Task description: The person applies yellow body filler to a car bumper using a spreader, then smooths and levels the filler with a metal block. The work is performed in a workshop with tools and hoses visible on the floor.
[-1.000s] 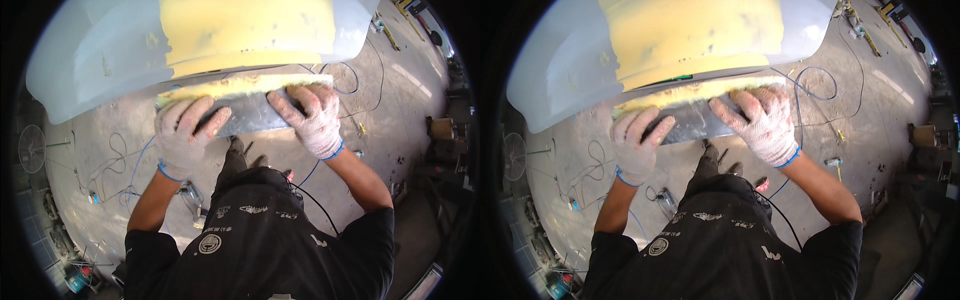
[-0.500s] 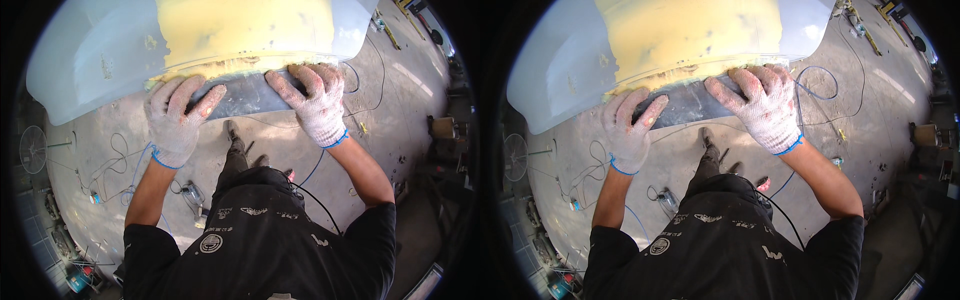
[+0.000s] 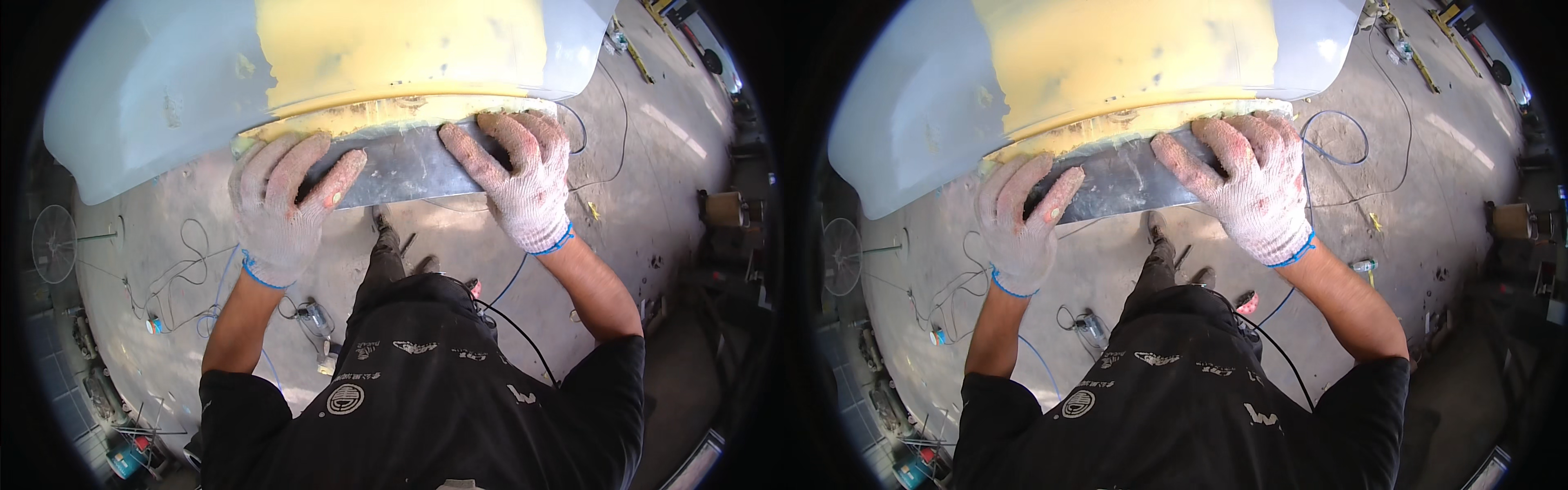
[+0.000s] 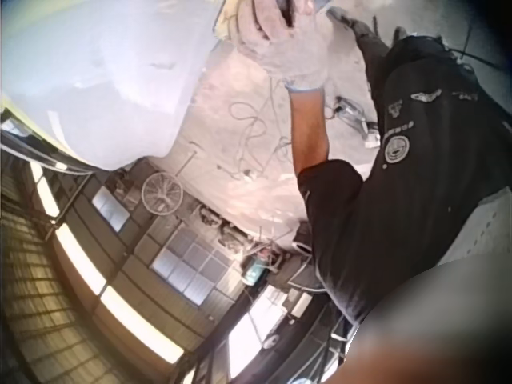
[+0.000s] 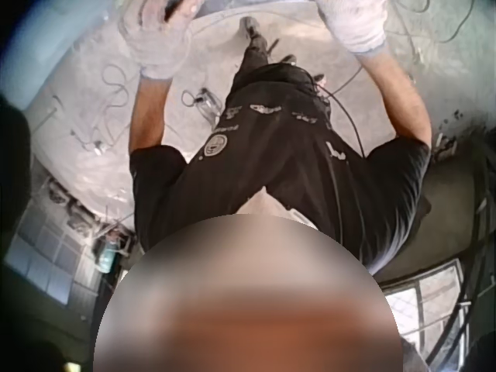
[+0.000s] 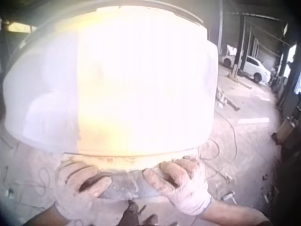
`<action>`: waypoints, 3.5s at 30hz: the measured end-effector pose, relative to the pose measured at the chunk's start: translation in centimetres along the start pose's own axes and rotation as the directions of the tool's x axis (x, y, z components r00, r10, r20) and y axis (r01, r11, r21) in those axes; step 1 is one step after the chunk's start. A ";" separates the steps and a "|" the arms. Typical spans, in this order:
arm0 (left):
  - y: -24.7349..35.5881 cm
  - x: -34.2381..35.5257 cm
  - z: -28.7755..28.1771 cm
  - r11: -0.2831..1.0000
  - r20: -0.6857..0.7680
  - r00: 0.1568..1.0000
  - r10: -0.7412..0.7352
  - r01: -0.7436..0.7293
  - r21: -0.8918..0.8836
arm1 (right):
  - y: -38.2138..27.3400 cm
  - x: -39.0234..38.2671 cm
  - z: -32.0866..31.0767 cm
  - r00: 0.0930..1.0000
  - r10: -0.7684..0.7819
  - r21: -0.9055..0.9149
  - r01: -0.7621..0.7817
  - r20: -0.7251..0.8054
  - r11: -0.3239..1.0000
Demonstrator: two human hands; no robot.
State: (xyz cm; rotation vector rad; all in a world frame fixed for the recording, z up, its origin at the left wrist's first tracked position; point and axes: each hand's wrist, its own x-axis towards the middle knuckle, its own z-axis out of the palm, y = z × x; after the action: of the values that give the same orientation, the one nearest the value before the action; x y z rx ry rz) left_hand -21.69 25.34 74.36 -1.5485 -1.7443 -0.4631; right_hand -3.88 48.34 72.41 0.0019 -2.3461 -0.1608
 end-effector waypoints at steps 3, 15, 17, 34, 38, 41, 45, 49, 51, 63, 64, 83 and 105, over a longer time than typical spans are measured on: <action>-0.1 0.3 0.2 0.999 -0.020 1.000 -0.017 0.016 -0.042 | 0.1 0.2 0.0 1.000 0.008 0.000 -0.008 0.011 1.000; -0.7 -1.3 0.4 0.998 -0.052 0.999 0.003 -0.006 -0.061 | -0.4 0.1 -0.2 1.000 0.003 0.025 -0.004 0.014 1.000; -0.8 -1.7 0.6 0.999 -0.068 0.997 0.019 -0.022 -0.039 | -0.5 0.0 -0.2 1.000 0.005 0.024 -0.006 0.021 1.000; -0.6 -0.4 0.7 0.992 -0.060 0.997 -0.045 0.052 0.117 | 0.3 0.7 0.9 1.000 -0.009 0.007 0.009 -0.007 1.000; -0.7 -0.5 1.4 0.995 -0.104 0.992 -0.069 0.076 0.063 | 0.4 0.7 1.1 0.999 -0.020 -0.011 0.020 -0.028 1.000; -0.4 -0.1 0.7 0.992 -0.050 0.996 -0.070 0.075 0.106 | 0.6 0.7 1.2 0.999 -0.033 -0.018 0.032 -0.040 0.999; -0.5 -0.5 1.2 0.996 -0.106 0.992 -0.076 0.080 0.035 | 0.6 0.7 1.2 0.997 -0.040 -0.027 0.038 -0.060 0.999; -0.1 -0.6 1.3 0.995 -0.126 0.988 -0.090 0.096 0.035 | 0.6 0.6 1.0 0.997 -0.041 -0.037 0.038 -0.063 0.999; 0.3 -0.9 1.3 0.990 -0.108 0.985 -0.136 0.138 0.009 | 0.6 0.3 1.2 0.996 -0.049 -0.026 0.047 -0.073 0.999; 2.5 -3.0 -0.5 0.984 0.044 0.984 -0.174 0.175 -0.018 | -2.4 -2.9 -0.4 0.999 0.018 0.098 -0.022 0.039 0.995; 2.0 -2.1 -0.7 0.988 0.004 0.988 -0.153 0.153 -0.037 | -1.5 -1.7 -0.4 1.000 0.008 0.073 -0.009 0.019 0.997; 0.1 0.9 0.4 0.998 -0.097 0.994 -0.053 0.056 0.033 | 0.9 0.6 0.2 0.998 -0.027 -0.092 0.021 -0.063 0.996; 2.4 -0.9 -1.6 0.991 0.005 0.992 -0.130 0.130 -0.038 | -0.1 -0.8 -1.8 1.000 -0.001 0.032 0.002 -0.003 0.999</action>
State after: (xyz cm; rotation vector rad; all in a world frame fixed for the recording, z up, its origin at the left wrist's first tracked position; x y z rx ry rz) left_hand -18.91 24.08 74.27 -1.4673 -1.8551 -0.5622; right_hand -2.05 48.05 73.14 0.0194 -2.3458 -0.1243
